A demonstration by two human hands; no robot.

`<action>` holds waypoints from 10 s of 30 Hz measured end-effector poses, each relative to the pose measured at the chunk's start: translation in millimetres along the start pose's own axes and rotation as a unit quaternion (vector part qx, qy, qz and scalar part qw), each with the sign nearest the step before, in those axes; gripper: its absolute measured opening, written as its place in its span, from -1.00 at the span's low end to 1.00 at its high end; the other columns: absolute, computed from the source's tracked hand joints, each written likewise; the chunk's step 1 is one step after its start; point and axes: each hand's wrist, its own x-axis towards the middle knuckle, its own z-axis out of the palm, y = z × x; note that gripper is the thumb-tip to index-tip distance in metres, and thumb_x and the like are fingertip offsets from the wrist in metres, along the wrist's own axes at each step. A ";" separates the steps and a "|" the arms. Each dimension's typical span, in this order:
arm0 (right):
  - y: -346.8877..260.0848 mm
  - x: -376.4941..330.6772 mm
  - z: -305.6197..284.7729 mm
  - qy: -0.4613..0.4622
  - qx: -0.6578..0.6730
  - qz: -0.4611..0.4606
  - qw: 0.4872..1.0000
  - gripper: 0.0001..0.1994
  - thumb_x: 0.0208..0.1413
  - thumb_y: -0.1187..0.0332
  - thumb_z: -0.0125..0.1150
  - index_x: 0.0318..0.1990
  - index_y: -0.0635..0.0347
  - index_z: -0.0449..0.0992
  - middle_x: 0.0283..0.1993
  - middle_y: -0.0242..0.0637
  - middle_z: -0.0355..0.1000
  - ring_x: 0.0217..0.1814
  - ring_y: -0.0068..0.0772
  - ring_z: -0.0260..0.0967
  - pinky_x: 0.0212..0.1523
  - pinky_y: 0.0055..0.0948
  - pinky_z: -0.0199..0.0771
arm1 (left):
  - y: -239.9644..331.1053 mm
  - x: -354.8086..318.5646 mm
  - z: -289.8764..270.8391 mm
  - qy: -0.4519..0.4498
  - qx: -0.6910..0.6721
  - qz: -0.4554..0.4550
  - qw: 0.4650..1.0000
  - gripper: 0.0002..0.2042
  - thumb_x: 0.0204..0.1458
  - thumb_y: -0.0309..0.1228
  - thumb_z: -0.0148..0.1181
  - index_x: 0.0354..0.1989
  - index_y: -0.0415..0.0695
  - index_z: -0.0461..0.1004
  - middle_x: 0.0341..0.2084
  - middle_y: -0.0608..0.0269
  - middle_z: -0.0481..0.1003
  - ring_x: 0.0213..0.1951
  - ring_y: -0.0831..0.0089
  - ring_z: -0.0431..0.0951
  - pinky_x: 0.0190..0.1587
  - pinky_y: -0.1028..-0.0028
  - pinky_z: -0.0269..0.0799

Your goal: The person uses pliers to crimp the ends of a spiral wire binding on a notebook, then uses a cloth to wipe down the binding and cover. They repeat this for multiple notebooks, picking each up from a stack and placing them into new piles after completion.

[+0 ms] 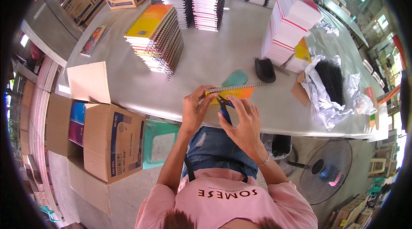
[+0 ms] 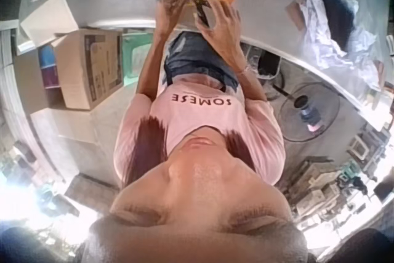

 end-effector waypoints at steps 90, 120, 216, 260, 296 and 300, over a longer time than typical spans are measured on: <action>-53.6 21.7 -48.1 0.032 0.178 -0.026 0.983 -0.51 0.04 0.34 0.31 0.16 0.18 0.38 0.03 -0.11 0.31 0.07 -0.08 0.26 0.12 -0.17 0.18 | 122.3 2.2 -38.9 0.081 0.092 0.110 0.986 -0.76 0.07 -0.60 0.24 -0.06 -0.20 0.59 -0.26 0.15 0.63 -0.39 0.65 0.49 -0.32 0.55 0.48; -60.8 45.3 -58.9 -0.284 0.782 0.268 0.486 -0.72 0.40 0.13 -0.10 -0.11 0.19 0.29 -0.29 -0.25 0.35 -0.48 -0.51 0.36 -0.44 -0.59 0.35 | 109.5 -8.2 -27.9 0.147 0.202 0.204 0.946 -0.64 0.02 -0.72 0.10 -0.02 -0.13 0.59 -0.22 0.11 0.63 -0.51 0.56 0.48 -0.42 0.54 0.43; 325.4 191.6 -134.7 0.163 0.037 0.296 0.940 -0.64 -0.09 0.30 0.47 -0.14 0.26 0.57 -0.16 -0.22 0.57 -0.18 -0.36 0.49 -0.17 -0.43 0.44 | 105.4 119.9 28.4 -0.125 0.228 0.256 0.931 -0.41 0.04 -0.23 0.32 0.28 0.05 0.30 0.26 0.00 0.18 0.29 0.05 0.20 0.31 0.22 0.15; 155.9 21.9 -222.6 0.297 0.304 0.149 0.893 -0.81 0.23 0.36 0.23 -0.11 0.29 0.55 -0.25 -0.44 0.44 -0.27 -0.64 0.29 -0.13 -0.58 0.33 | 21.7 -3.8 45.0 0.066 0.373 0.184 0.907 -0.52 -0.24 -0.03 0.49 -0.25 0.00 0.41 0.10 0.12 0.17 0.23 0.00 0.14 0.27 -0.22 -0.15; 46.2 28.3 -42.9 -0.103 0.103 0.079 0.986 -0.88 0.20 0.38 0.14 -0.17 0.19 0.46 -0.28 -0.21 0.39 -0.12 -0.13 0.36 0.04 -0.24 0.18 | 18.6 5.5 41.3 0.038 0.374 0.158 0.913 -0.60 -0.12 -0.12 0.39 -0.16 0.00 0.45 -0.18 0.28 0.37 0.05 0.15 0.29 0.16 0.03 0.01; 45.5 30.7 -40.0 -0.093 0.049 0.037 0.994 -0.87 0.20 0.39 0.14 -0.13 0.17 0.43 -0.25 -0.21 0.40 -0.10 -0.13 0.37 0.03 -0.23 0.19 | 14.9 4.9 36.6 0.052 0.364 0.170 0.914 -0.54 -0.15 -0.20 0.44 -0.05 0.02 0.43 -0.06 0.18 0.30 0.09 0.16 0.27 0.14 -0.02 0.06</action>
